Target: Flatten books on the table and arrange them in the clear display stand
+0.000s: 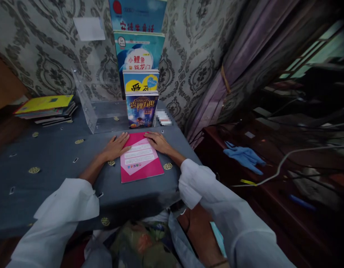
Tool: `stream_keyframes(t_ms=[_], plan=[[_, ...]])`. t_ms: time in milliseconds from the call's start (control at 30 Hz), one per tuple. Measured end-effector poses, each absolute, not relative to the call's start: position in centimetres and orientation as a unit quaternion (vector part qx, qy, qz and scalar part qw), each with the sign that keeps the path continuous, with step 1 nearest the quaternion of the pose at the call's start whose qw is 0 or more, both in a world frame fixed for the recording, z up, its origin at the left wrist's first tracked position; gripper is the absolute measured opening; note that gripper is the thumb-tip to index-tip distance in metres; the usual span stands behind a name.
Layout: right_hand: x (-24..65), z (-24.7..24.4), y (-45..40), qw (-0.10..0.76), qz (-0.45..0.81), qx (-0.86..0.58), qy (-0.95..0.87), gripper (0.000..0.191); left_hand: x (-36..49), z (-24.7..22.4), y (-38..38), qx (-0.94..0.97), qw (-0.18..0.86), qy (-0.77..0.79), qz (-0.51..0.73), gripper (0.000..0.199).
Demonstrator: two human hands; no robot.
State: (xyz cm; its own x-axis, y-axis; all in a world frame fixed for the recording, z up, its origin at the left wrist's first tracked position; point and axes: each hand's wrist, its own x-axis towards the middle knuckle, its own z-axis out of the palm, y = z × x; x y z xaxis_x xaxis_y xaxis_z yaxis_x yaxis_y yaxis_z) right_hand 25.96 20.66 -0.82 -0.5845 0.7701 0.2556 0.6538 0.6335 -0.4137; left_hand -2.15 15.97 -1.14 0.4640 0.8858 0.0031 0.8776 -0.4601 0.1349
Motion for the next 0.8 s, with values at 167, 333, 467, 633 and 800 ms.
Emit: stream_keyframes(t_ms=[167,333,467,633,800], plan=[[26.3,-1.7,21.0,0.214,0.134,-0.404,-0.879,0.043,-2.0,-1.0,15.9,0.857,0.063,0.511,0.036,0.077],[26.3,-1.4,20.7,0.201,0.136,-0.412,-0.878,0.046,-2.0,-0.4,15.9,0.852,0.068,0.518,0.015,0.076],[26.2,-1.6,20.9,0.216,0.145,-0.410,-0.874,0.047,-0.9,0.1,16.1,0.864,0.076,0.498,-0.003,0.067],[26.5,-2.4,22.0,0.227,0.172,-0.402,-0.870,0.047,3.5,0.7,15.8,0.903,0.107,0.417,-0.002,0.064],[26.7,-2.7,22.5,0.240,0.179,-0.391,-0.870,0.045,7.0,0.7,14.3,0.931,0.092,0.354,0.025,0.058]])
